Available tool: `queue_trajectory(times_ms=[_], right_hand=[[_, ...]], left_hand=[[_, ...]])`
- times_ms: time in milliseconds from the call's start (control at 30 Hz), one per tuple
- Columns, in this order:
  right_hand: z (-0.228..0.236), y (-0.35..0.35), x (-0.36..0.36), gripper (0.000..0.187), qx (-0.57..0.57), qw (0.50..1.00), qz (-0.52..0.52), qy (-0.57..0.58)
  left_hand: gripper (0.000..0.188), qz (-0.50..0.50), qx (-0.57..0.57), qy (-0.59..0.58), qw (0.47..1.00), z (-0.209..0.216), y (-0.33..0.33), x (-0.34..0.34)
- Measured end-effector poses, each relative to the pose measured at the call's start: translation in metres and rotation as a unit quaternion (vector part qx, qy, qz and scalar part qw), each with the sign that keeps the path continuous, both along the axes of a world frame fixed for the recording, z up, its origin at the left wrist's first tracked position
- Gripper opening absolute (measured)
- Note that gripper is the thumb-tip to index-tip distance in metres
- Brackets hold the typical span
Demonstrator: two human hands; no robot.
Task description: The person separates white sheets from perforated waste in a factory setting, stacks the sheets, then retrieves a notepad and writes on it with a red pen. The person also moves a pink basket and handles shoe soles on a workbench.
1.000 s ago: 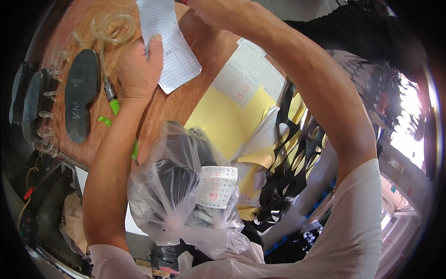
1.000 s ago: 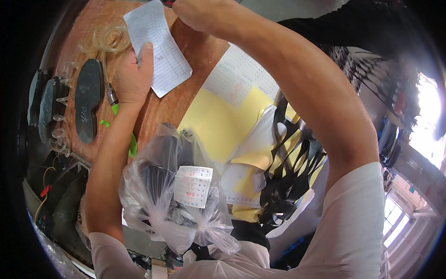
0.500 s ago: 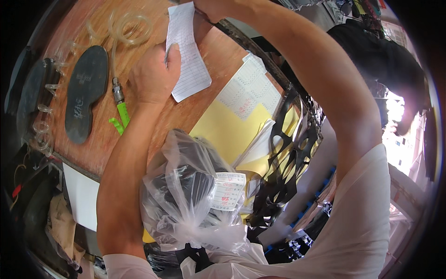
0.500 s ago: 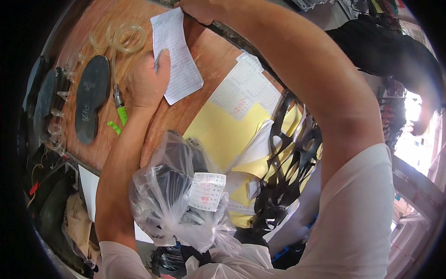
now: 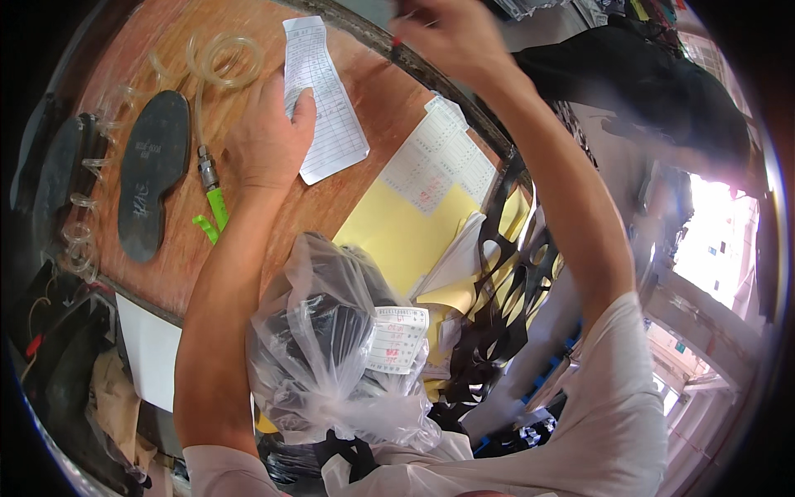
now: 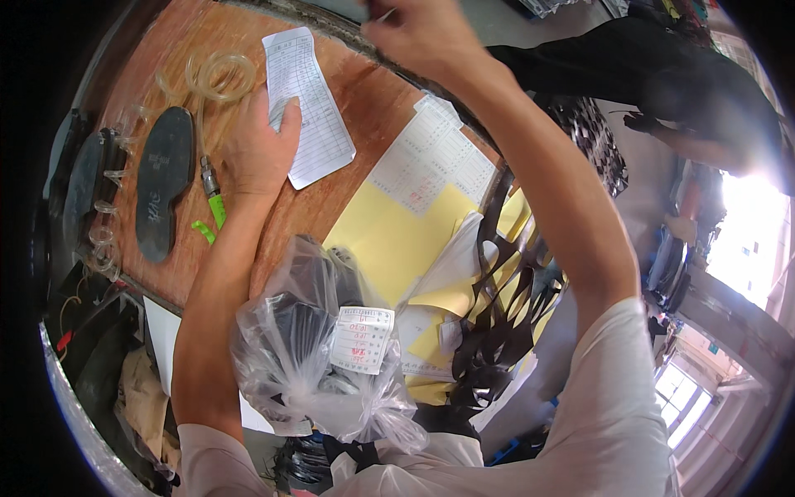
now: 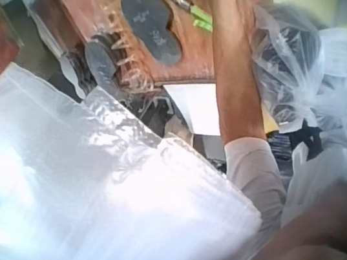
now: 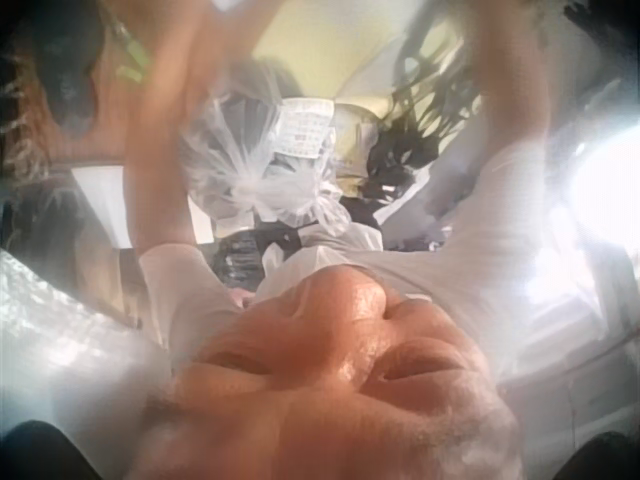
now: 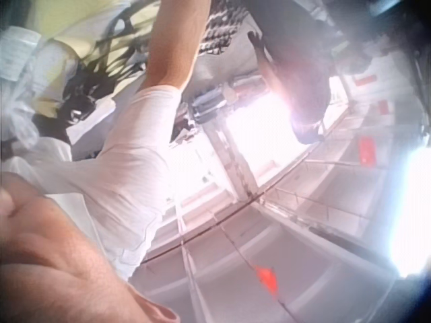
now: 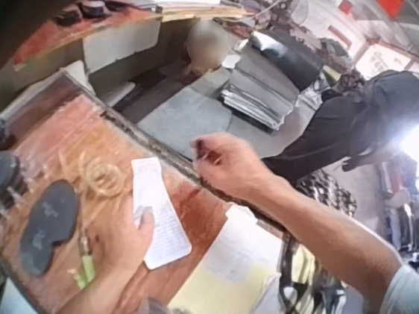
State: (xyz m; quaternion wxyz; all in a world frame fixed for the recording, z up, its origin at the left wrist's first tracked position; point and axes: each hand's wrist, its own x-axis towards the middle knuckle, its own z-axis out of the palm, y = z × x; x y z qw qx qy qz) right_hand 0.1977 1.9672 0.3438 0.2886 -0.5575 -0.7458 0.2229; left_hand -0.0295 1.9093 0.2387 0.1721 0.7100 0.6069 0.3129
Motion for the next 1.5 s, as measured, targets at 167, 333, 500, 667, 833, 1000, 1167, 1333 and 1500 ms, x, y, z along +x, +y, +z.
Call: queue_trajectory(times_ms=[167,333,500,667,833,1000,1167,1333,1500], right_hand=[[0.008,-0.059,0.024,0.021,-0.103,0.919,-0.137,0.354],[-0.032,-0.086,0.019,0.021,-0.186,0.882,-0.143,0.408],[-0.038,-0.093,0.016,0.051,-0.248,0.8,-0.091,0.539],[-0.043,-0.101,0.004,0.03,-0.238,0.862,-0.105,0.435],[-0.053,-0.106,-0.004,0.023,-0.265,0.87,-0.13,0.394],[-0.052,-0.111,-0.003,0.03,-0.292,0.832,-0.108,0.459],[-0.056,-0.109,-0.001,0.021,-0.246,0.885,-0.109,0.379],[-0.061,-0.114,-0.008,0.021,-0.248,0.866,-0.18,0.395],[-0.066,-0.114,-0.01,0.021,-0.238,0.924,-0.129,0.269]], left_hand=[[0.048,0.004,-0.045,0.066,0.997,0.003,0.0,0.004],[0.067,-0.008,0.007,0.085,0.996,0.007,-0.002,0.006],[0.075,-0.023,0.006,0.088,0.996,0.01,-0.002,0.007],[0.073,-0.025,0.01,0.086,0.996,0.01,-0.002,0.007],[0.073,-0.025,0.025,0.089,0.995,0.01,-0.003,0.008],[0.075,-0.03,0.03,0.096,0.994,0.008,-0.003,0.008],[0.081,-0.029,0.045,0.104,0.993,0.006,-0.003,0.009],[0.089,-0.038,0.034,0.136,0.989,0.008,-0.004,0.01],[0.092,-0.042,0.033,0.146,0.988,0.009,-0.005,0.011]])
